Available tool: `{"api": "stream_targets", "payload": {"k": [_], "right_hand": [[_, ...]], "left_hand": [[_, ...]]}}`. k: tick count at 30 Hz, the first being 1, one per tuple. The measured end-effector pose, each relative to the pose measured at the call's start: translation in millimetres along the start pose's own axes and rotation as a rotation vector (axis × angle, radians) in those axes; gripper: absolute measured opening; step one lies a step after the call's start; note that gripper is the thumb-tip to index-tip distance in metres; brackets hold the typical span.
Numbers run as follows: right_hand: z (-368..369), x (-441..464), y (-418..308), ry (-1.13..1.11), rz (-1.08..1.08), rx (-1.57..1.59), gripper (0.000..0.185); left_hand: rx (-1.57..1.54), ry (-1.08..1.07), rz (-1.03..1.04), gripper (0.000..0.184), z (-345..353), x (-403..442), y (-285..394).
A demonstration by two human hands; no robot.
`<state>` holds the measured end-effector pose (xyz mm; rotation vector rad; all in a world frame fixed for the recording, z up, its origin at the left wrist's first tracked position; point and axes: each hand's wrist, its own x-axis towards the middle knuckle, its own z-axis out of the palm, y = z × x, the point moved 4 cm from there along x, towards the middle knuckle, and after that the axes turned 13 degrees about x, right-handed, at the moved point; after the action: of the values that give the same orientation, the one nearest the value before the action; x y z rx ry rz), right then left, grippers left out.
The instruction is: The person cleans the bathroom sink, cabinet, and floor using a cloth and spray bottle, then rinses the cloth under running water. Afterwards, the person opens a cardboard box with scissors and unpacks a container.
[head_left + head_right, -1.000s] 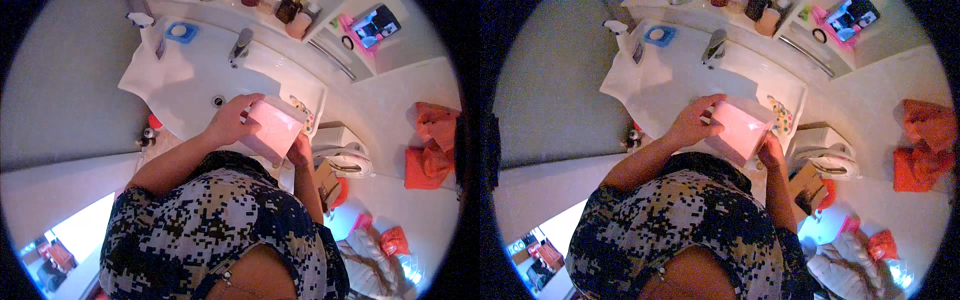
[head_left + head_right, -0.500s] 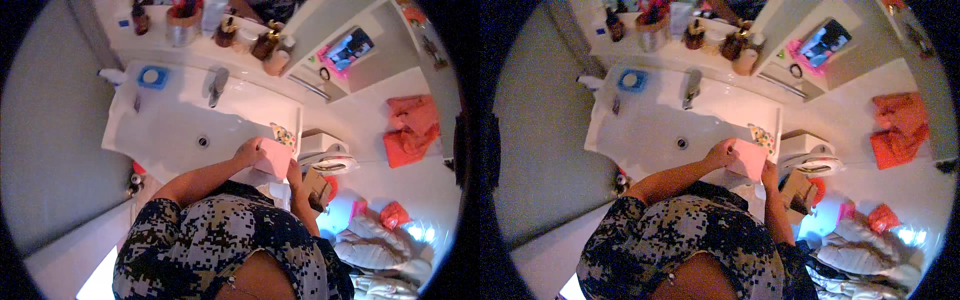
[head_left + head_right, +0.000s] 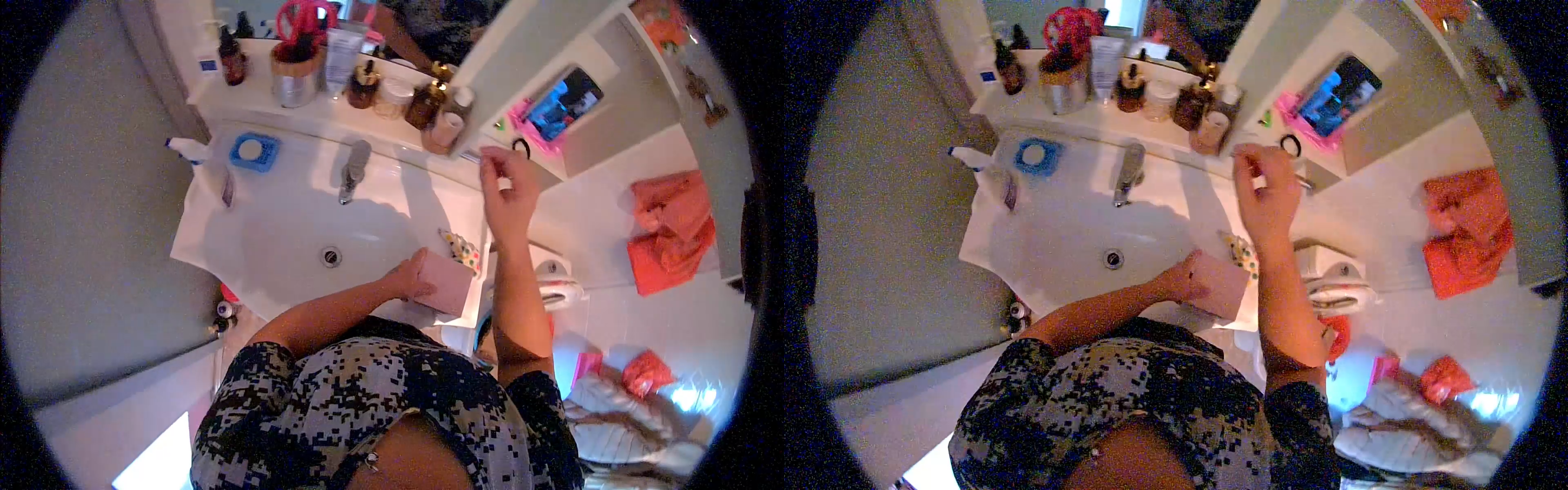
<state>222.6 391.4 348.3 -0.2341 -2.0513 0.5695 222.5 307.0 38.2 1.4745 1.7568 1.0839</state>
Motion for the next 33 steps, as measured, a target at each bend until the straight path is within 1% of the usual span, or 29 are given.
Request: {"api": "stream_targets", "payload": {"k": [1,3,5,7,8,9,10,13,15,17,19,21,22,24,26,27,30,31,33], "right_hand": [[14.2,-2.9,2.6,-0.030,0.035,0.022,0.008],[33.8,4.4,-3.7,-0.096,-0.005,-0.065,0.009],[50.6,17.0,-5.5,-0.148,-0.007,-0.120,0.010],[66.4,33.9,-17.7,-0.196,-0.056,-0.148,0.011],[76.1,41.8,-23.9,-0.219,-0.090,-0.158,0.011],[88.1,46.6,-21.0,-0.238,-0.135,-0.186,0.011],[101.7,53.3,-24.1,-0.267,-0.136,-0.164,0.011],[130.5,78.8,-40.6,-0.344,-0.156,-0.150,0.014],[149.0,102.1,-50.0,-0.343,-0.151,-0.170,0.016],[169.3,125.5,-54.0,-0.336,-0.157,-0.179,0.018],[192.3,145.9,-58.9,-0.332,-0.179,-0.177,0.020],[211.0,162.9,-71.0,-0.439,-0.215,-0.314,0.021],[221.1,169.9,-75.0,-0.492,-0.233,-0.383,0.022],[247.7,179.3,-79.7,-0.542,-0.338,-0.560,0.017],[274.8,180.2,-80.5,-0.583,-0.403,-0.783,0.016],[285.0,177.7,-83.3,-0.600,-0.468,-0.829,0.016],[304.6,172.2,-80.3,-0.702,-0.519,-0.886,0.016],[310.5,171.1,-78.6,-0.680,-0.529,-0.901,0.014],[317.2,168.8,-74.7,-0.748,-0.565,-0.959,0.018]], "left_hand": [[-0.128,-0.082,-0.084,0.094,-1.3,1.4,-0.6],[-0.387,-0.260,-0.243,0.097,-1.3,-2.5,1.9],[-0.328,-0.218,-0.090,0.098,33.2,14.2,-19.6],[-0.293,-0.240,-0.116,0.098,32.9,14.9,-14.9],[-0.291,-0.273,-0.218,0.098,7.6,4.7,13.2],[-0.319,-0.282,-0.268,0.099,-1.4,3.2,16.9],[-0.348,-0.289,-0.319,0.100,-8.9,2.2,19.2],[-0.504,-0.289,-0.273,0.104,26.2,6.8,-6.4],[-0.581,-0.318,-0.228,0.106,40.9,9.1,-20.1],[-0.578,-0.305,-0.275,0.099,7.8,-4.6,2.0],[-0.608,-0.325,-0.298,0.095,-8.6,-13.7,10.1],[-0.657,-0.380,-0.304,0.094,-13.0,-16.7,9.1],[-0.647,-0.389,-0.298,0.093,-16.5,-16.3,9.7],[-0.620,-0.412,-0.289,0.091,-23.2,-15.9,9.8],[-0.531,-0.335,-0.287,0.085,-17.0,-11.2,1.6],[-0.485,-0.297,-0.283,0.082,-22.1,-11.9,2.6],[-0.451,-0.245,-0.298,0.076,-36.2,-18.6,4.0],[-0.408,-0.231,-0.291,0.075,-38.3,-18.8,0.9],[-0.325,-0.205,-0.279,0.073,-34.2,-18.4,-8.7]]}}
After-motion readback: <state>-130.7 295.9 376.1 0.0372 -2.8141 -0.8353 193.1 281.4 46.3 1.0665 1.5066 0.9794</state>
